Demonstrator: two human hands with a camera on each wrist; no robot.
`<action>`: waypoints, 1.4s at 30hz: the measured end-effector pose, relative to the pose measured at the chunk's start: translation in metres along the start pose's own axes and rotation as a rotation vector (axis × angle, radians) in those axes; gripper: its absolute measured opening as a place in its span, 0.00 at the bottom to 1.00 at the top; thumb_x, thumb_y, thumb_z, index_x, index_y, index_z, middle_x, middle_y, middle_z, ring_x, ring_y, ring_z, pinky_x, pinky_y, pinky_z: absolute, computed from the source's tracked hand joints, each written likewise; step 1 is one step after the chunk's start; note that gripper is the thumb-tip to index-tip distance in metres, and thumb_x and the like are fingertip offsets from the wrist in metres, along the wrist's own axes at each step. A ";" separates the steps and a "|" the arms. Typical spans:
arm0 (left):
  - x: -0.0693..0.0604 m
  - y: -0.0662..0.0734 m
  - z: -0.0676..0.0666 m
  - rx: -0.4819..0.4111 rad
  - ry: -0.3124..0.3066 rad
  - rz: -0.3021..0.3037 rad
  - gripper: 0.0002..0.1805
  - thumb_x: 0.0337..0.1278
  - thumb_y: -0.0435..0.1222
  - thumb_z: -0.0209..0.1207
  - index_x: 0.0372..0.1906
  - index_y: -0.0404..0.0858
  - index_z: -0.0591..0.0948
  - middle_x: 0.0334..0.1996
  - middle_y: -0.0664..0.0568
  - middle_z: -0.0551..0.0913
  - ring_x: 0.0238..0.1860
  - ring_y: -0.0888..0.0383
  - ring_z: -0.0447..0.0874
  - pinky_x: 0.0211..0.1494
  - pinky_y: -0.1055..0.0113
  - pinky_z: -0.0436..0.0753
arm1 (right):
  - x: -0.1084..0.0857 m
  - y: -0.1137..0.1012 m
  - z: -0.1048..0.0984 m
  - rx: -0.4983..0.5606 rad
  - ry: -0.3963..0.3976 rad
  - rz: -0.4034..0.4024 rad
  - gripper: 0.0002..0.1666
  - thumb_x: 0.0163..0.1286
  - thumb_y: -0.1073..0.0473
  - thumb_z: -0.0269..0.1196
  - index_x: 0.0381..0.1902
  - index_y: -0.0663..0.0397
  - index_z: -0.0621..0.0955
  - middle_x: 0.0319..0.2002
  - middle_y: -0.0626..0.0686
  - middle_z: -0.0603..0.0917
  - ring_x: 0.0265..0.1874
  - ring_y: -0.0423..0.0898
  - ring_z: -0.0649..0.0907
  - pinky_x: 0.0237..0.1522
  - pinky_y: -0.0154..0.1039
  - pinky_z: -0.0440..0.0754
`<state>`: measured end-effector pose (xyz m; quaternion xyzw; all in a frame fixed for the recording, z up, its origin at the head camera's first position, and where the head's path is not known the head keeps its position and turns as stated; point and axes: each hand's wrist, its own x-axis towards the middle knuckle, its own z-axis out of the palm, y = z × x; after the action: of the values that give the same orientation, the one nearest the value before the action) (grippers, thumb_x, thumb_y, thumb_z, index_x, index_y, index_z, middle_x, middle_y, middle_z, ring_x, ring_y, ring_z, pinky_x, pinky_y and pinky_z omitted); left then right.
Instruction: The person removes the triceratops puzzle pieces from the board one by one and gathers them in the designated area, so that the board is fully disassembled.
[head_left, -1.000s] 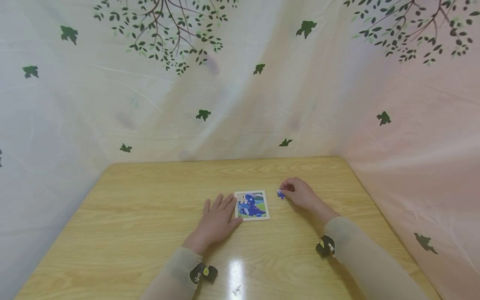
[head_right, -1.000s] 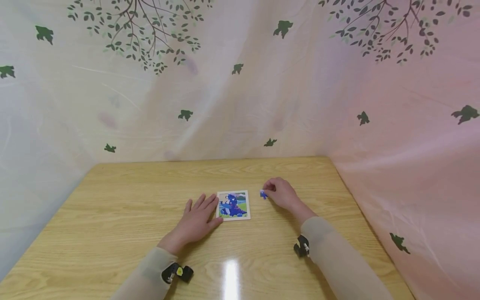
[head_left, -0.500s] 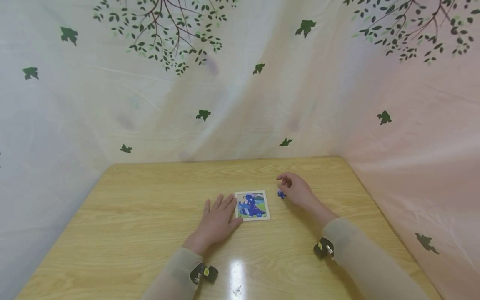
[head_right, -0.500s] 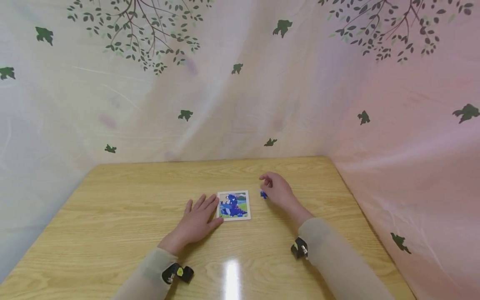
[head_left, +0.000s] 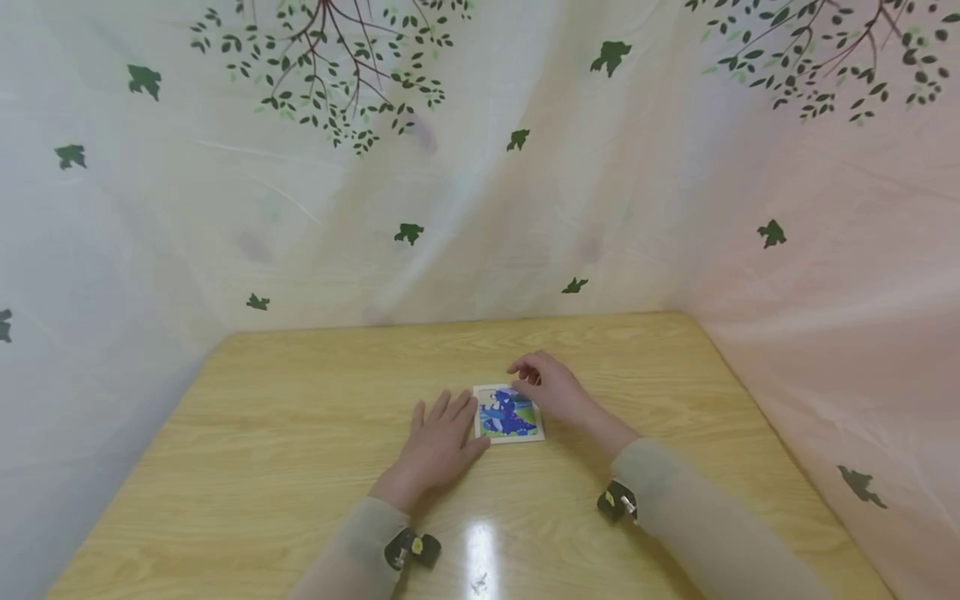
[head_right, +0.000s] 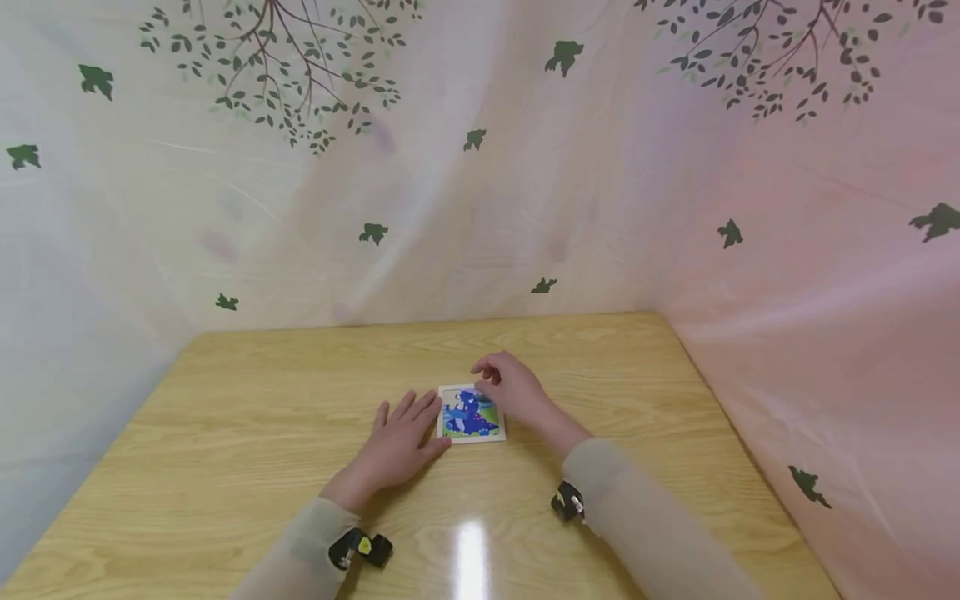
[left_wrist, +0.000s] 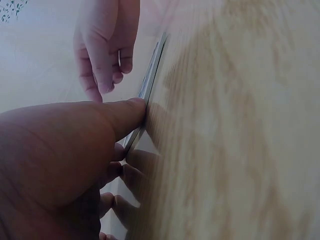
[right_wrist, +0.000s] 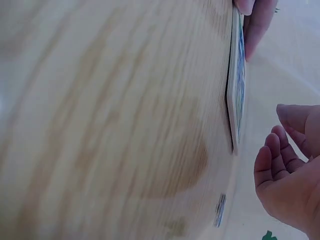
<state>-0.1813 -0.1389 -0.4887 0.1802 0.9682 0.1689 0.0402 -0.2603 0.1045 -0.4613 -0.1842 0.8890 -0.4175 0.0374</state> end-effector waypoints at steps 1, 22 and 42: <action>0.000 0.000 0.000 -0.001 -0.001 0.001 0.42 0.85 0.59 0.53 0.88 0.40 0.63 0.89 0.45 0.57 0.88 0.35 0.47 0.85 0.27 0.40 | 0.001 -0.001 0.002 -0.004 -0.010 -0.004 0.13 0.81 0.63 0.68 0.60 0.55 0.87 0.46 0.51 0.83 0.46 0.48 0.81 0.52 0.44 0.84; 0.000 0.002 -0.002 -0.006 0.009 0.012 0.41 0.85 0.59 0.53 0.88 0.39 0.64 0.88 0.45 0.58 0.88 0.34 0.48 0.84 0.26 0.41 | 0.007 -0.005 0.016 -0.166 -0.167 0.020 0.14 0.81 0.60 0.70 0.61 0.43 0.90 0.48 0.47 0.81 0.47 0.45 0.81 0.56 0.48 0.85; -0.001 0.003 -0.005 -0.011 -0.002 0.015 0.41 0.85 0.56 0.55 0.87 0.37 0.65 0.88 0.42 0.59 0.88 0.34 0.48 0.84 0.25 0.42 | 0.006 -0.010 0.019 -0.197 -0.170 -0.011 0.14 0.81 0.62 0.69 0.59 0.45 0.90 0.48 0.50 0.80 0.45 0.45 0.81 0.54 0.48 0.85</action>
<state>-0.1799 -0.1385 -0.4836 0.1874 0.9658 0.1746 0.0407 -0.2591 0.0826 -0.4656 -0.2267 0.9184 -0.3110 0.0920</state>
